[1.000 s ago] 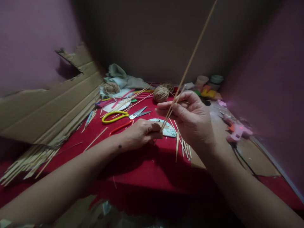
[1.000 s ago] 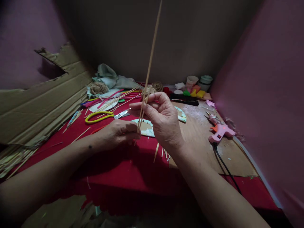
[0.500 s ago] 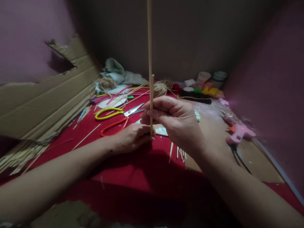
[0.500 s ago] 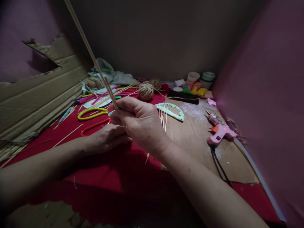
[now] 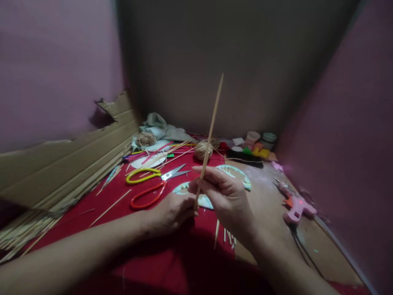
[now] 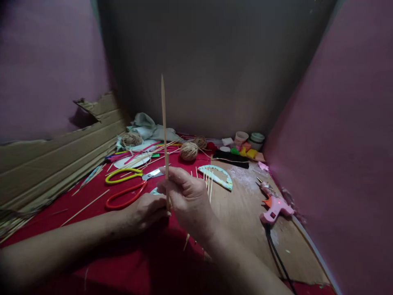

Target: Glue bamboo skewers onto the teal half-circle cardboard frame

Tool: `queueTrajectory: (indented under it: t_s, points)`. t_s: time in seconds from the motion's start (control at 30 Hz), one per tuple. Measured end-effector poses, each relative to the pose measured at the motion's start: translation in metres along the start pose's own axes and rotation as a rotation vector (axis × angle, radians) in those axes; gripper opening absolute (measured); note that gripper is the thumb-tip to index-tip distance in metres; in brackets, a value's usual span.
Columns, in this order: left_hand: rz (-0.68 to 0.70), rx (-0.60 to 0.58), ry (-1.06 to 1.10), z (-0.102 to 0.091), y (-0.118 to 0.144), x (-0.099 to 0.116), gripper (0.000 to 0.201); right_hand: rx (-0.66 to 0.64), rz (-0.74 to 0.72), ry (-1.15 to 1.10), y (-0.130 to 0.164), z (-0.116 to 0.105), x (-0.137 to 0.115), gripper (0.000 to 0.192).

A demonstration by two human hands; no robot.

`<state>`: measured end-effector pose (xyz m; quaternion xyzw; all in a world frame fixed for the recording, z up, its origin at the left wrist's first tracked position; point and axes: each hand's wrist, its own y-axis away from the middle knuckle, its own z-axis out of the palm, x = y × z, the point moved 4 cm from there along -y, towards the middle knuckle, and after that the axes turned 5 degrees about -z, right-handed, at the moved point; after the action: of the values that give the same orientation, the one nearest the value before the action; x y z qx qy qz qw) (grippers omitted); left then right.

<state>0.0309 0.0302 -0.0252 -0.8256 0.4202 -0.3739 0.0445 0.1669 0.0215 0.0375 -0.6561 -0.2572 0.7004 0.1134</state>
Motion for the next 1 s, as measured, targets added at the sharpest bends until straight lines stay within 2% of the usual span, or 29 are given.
queueTrajectory:
  t_s: [0.13,0.27,0.37,0.5,0.63,0.67,0.73,0.8,0.83,0.9,0.97,1.0]
  points:
    - [-0.096,-0.005,0.034,0.002,-0.001,-0.003,0.007,0.013,-0.074,0.035,-0.004,0.002,-0.005,0.027]
    - [-0.123,-0.054,0.065,0.004,-0.002,-0.003,0.010,0.064,-0.099,-0.026,-0.008,0.006,-0.015,0.024]
    - [-0.097,-0.078,0.079,0.003,-0.004,-0.001,0.010,0.077,-0.059,-0.127,-0.011,0.009,-0.018,0.018]
    - [-0.051,-0.039,0.071,0.000,-0.005,0.002,0.012,0.085,0.043,-0.232,-0.013,0.007,-0.016,0.010]
    - [0.038,-0.013,0.078,-0.002,-0.007,0.011,0.014,0.105,0.060,-0.254,-0.013,0.007,-0.019,0.006]
    - [0.013,-0.034,0.085,-0.003,-0.008,0.014,0.014,0.113,0.068,-0.252,-0.014,0.006,-0.020,0.007]
    - [-0.105,-0.181,0.109,-0.006,-0.008,0.019,0.013,0.123,0.116,-0.261,-0.018,0.002,-0.021,0.008]
    - [-0.254,-0.367,0.134,-0.016,-0.004,0.024,0.011,0.124,0.195,-0.304,-0.025,-0.004,-0.018,0.009]
    - [-0.311,-0.404,0.132,-0.026,0.000,0.025,0.014,0.123,0.237,-0.334,-0.028,-0.009,-0.015,0.009]
    - [-0.346,-0.283,0.042,-0.055,0.007,0.021,0.023,0.113,0.324,-0.384,-0.033,-0.017,-0.006,0.009]
    - [-0.400,-0.140,-0.233,-0.084,0.017,0.006,0.034,0.076,0.424,-0.411,-0.033,-0.021,0.008,0.010]
    - [-0.461,-0.112,-0.388,-0.094,0.024,-0.005,0.038,0.046,0.476,-0.421,-0.030,-0.021,0.015,0.012]
